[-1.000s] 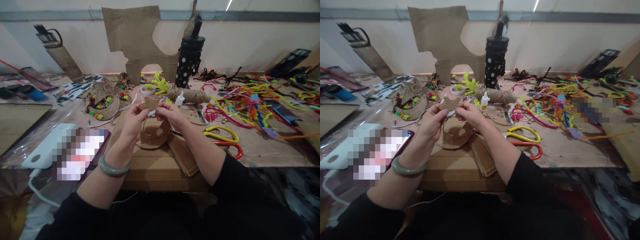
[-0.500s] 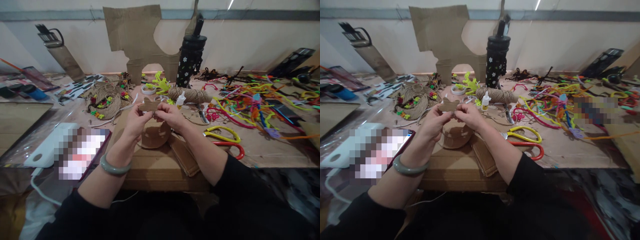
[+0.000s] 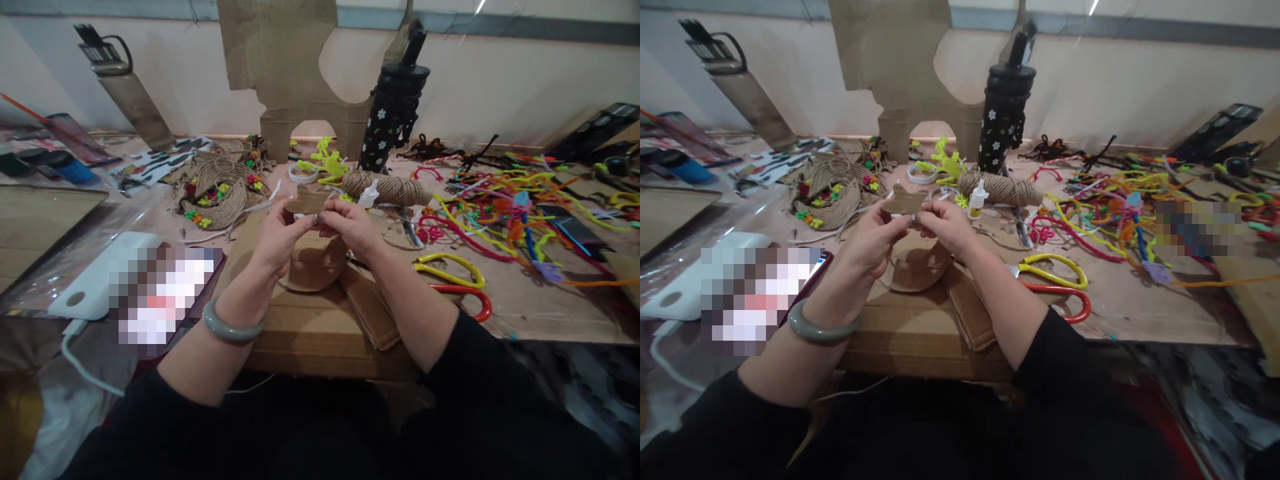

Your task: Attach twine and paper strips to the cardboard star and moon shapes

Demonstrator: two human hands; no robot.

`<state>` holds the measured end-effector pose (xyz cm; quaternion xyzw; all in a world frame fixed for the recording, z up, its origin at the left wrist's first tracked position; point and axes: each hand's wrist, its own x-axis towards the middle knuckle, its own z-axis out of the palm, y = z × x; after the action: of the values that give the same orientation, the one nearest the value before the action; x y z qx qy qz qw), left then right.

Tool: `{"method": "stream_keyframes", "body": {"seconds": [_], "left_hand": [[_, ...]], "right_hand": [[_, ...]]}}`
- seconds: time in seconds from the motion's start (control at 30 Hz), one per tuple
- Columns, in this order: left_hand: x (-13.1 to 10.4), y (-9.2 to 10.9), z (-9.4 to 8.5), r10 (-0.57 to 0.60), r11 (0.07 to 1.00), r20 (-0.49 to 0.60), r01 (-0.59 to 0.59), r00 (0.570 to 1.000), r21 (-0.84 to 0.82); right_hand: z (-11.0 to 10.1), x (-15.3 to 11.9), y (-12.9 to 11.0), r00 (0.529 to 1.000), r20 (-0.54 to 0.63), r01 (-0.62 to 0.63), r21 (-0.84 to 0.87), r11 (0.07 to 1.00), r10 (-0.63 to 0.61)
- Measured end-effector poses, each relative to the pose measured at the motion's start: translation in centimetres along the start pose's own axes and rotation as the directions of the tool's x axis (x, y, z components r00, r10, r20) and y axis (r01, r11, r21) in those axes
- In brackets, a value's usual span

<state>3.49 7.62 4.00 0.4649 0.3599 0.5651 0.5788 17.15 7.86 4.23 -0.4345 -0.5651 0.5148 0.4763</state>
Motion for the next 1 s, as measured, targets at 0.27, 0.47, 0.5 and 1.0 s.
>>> {"method": "stream_keyframes", "body": {"seconds": [0.27,0.47,0.5,1.0], "left_hand": [[0.3,-0.5,-0.2,0.018,0.997,0.001,-0.018,1.000,0.069],[0.1,-0.5,-0.2,0.015,1.000,0.014,-0.015,1.000,0.014],[0.0,-0.4,-0.1,0.017,1.000,0.030,-0.017,0.999,0.017],[-0.3,0.5,-0.5,-0.102,0.993,0.028,0.100,0.994,0.070]], "right_hand": [[0.2,0.0,0.5,0.999,0.021,0.050,-0.065,0.997,-0.049],[0.0,-0.1,0.3,0.999,0.030,0.022,-0.039,0.999,-0.021],[-0.1,-0.1,0.2,1.000,0.029,0.007,-0.026,1.000,-0.006],[-0.5,0.0,0.0,0.999,-0.028,0.033,0.010,0.999,-0.032]]}}
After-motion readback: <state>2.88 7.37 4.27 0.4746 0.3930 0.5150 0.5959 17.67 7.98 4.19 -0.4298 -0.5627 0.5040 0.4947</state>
